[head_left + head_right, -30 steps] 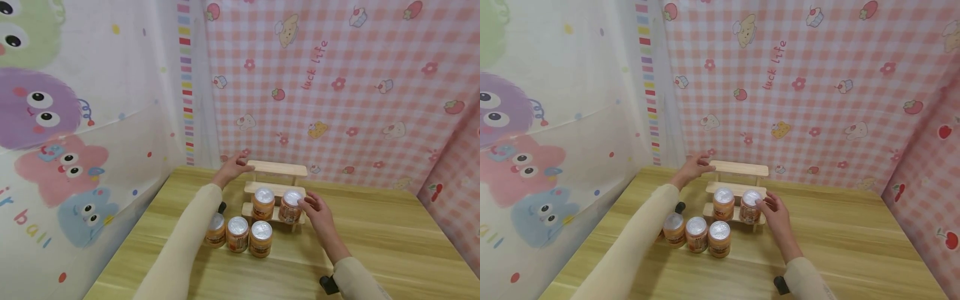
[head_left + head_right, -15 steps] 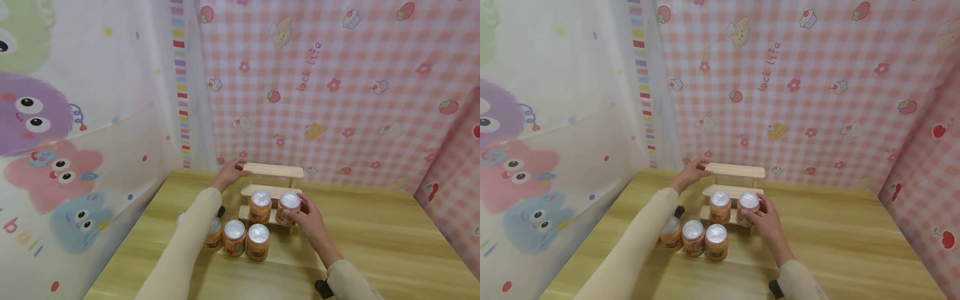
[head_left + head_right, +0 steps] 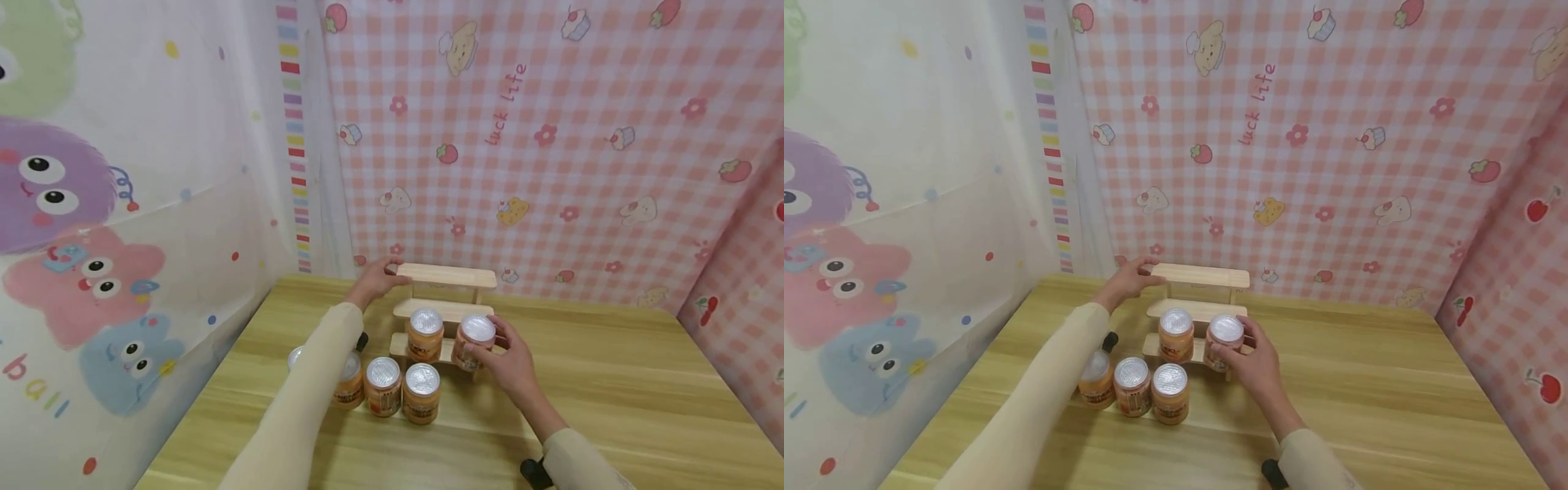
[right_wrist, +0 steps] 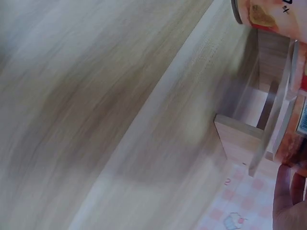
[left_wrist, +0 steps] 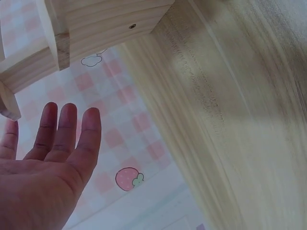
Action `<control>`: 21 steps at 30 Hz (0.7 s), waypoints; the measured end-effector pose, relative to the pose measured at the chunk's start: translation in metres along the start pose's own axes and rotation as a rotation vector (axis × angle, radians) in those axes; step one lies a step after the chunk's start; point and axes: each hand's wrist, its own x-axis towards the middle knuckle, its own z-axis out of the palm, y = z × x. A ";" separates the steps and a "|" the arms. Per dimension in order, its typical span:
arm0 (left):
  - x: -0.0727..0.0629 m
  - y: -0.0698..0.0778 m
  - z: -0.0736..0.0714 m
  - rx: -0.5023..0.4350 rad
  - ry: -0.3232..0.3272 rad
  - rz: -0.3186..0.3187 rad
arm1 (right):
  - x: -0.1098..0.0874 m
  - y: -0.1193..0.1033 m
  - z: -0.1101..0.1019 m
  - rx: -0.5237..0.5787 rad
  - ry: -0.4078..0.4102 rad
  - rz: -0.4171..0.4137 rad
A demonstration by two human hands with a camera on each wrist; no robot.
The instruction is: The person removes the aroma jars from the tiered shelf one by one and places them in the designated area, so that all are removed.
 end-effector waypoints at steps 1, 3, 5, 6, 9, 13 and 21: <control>0.000 0.000 -0.001 0.004 -0.003 -0.001 | -0.002 -0.001 -0.002 -0.002 -0.006 -0.005; 0.001 0.000 -0.002 0.016 -0.007 0.001 | -0.007 -0.003 -0.007 -0.008 -0.023 -0.010; 0.001 0.001 -0.003 0.033 -0.011 0.003 | -0.012 -0.003 -0.011 0.000 -0.049 -0.015; 0.000 0.001 -0.003 0.040 -0.014 0.005 | -0.015 -0.002 -0.013 0.006 -0.062 -0.015; -0.001 0.004 -0.004 0.053 -0.020 0.011 | -0.024 0.001 -0.018 0.024 -0.103 -0.004; -0.002 0.006 -0.005 0.058 -0.029 0.006 | -0.035 0.009 -0.018 0.012 -0.129 0.014; -0.004 0.008 -0.005 0.059 -0.035 -0.017 | -0.049 0.026 0.001 0.035 -0.166 0.007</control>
